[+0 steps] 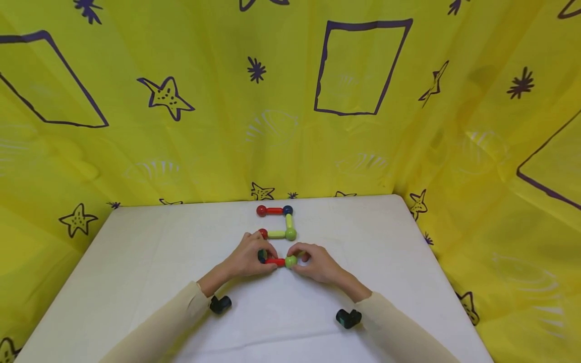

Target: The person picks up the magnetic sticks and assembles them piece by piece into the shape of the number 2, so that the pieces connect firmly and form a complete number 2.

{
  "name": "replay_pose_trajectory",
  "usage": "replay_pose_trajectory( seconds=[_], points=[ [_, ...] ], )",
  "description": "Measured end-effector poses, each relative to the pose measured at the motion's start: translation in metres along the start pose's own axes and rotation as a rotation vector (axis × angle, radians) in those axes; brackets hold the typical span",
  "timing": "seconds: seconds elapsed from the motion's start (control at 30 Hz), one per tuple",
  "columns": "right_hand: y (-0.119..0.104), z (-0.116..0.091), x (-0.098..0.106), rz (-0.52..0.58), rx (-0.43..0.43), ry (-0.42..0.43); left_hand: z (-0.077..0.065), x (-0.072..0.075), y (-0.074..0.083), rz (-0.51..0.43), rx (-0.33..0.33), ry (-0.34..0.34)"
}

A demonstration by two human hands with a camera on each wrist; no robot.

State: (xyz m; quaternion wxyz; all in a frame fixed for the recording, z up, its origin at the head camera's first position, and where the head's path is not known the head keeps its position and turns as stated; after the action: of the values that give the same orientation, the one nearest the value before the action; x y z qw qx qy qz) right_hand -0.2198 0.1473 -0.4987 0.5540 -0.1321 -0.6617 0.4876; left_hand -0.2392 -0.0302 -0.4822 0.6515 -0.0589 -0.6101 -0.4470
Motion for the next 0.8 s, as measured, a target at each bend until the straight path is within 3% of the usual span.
replay_pose_trajectory(
  seconds=[0.8],
  points=[
    [-0.0003,-0.0025,0.0021,0.012,0.005,-0.003,-0.0013,0.0023,-0.0006,-0.031,0.008,-0.019]
  ],
)
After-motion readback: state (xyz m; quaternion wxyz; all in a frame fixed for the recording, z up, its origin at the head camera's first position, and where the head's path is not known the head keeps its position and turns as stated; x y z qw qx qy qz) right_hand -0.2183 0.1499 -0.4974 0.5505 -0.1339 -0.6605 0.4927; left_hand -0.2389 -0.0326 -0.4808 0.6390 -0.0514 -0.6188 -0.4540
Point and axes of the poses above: each hand's wrist, its own z-axis towards the middle knuckle, its own x-axis out of the back of the hand, y = z × x, the point moved 7 cm from there along z, towards the middle knuckle, and after that the axes turned 2 degrees about y, right-handed, at the moved point
